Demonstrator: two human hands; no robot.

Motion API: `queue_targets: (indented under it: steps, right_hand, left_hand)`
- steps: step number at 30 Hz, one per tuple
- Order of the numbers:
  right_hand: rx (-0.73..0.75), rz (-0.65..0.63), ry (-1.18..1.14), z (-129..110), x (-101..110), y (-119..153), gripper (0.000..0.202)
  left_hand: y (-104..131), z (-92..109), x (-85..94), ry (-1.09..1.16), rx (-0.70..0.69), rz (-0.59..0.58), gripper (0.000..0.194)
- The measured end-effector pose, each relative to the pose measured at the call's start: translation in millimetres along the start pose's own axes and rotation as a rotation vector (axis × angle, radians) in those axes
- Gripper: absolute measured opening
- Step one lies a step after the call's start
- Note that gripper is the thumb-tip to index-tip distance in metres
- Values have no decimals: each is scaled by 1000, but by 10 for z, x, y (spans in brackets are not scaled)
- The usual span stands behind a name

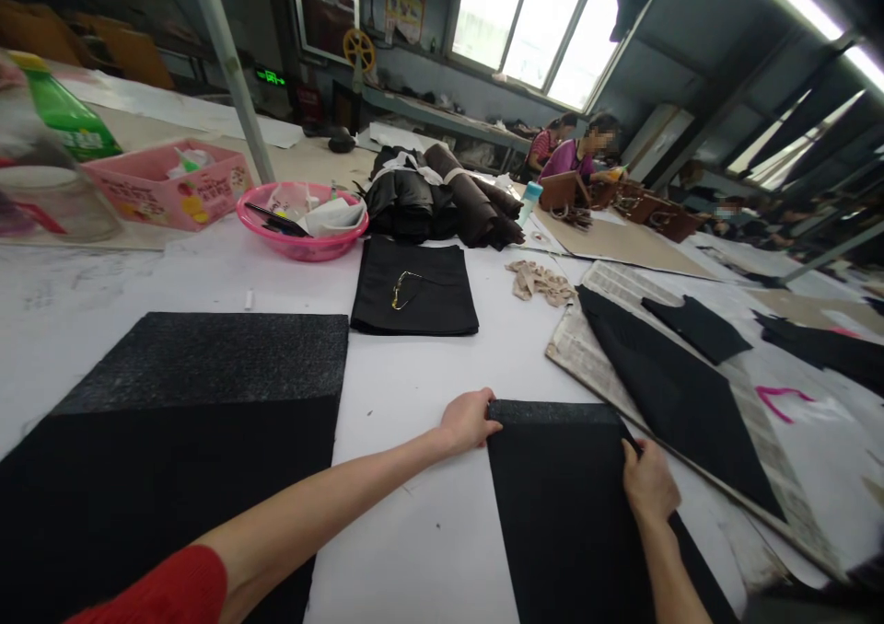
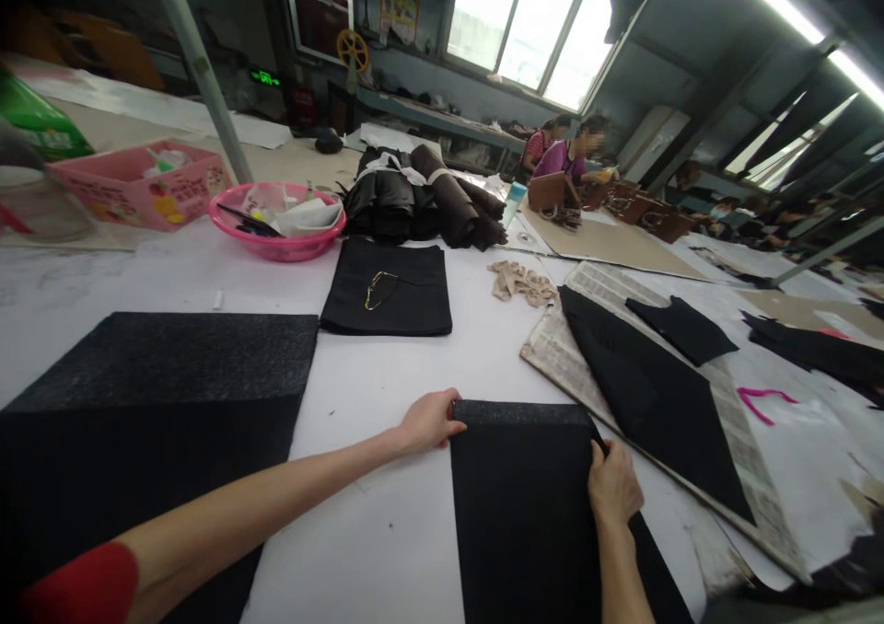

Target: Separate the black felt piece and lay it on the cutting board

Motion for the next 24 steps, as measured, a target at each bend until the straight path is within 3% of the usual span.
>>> queue_targets:
  steps: [5, 9, 11, 16, 24]
  right_hand:
    - [-38, 93, -2, 58, 88, 164, 42]
    - [-33, 162, 48, 53, 194, 166, 36]
    - [-14, 171, 74, 23, 223, 90, 33]
    - [13, 99, 97, -21, 191, -283, 28]
    - [9, 45, 125, 77, 131, -580, 32]
  left_hand:
    - [5, 14, -21, -11, -39, 11, 27]
    - [2, 25, 10, 20, -91, 29, 36]
    - [10, 8, 85, 39, -117, 62, 37]
    - [74, -4, 306, 6, -210, 203, 19]
    - [103, 26, 290, 3, -262, 246, 16]
Point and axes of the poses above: each hand's wrist, its own y-axis away from the middle knuckle, its own x-axis out of the back of the hand, z = x × y, the point moved 10 cm from there along -y, towards the middle knuckle, and after that the axes turned 4 degrees about x, right-handed, at the moved point
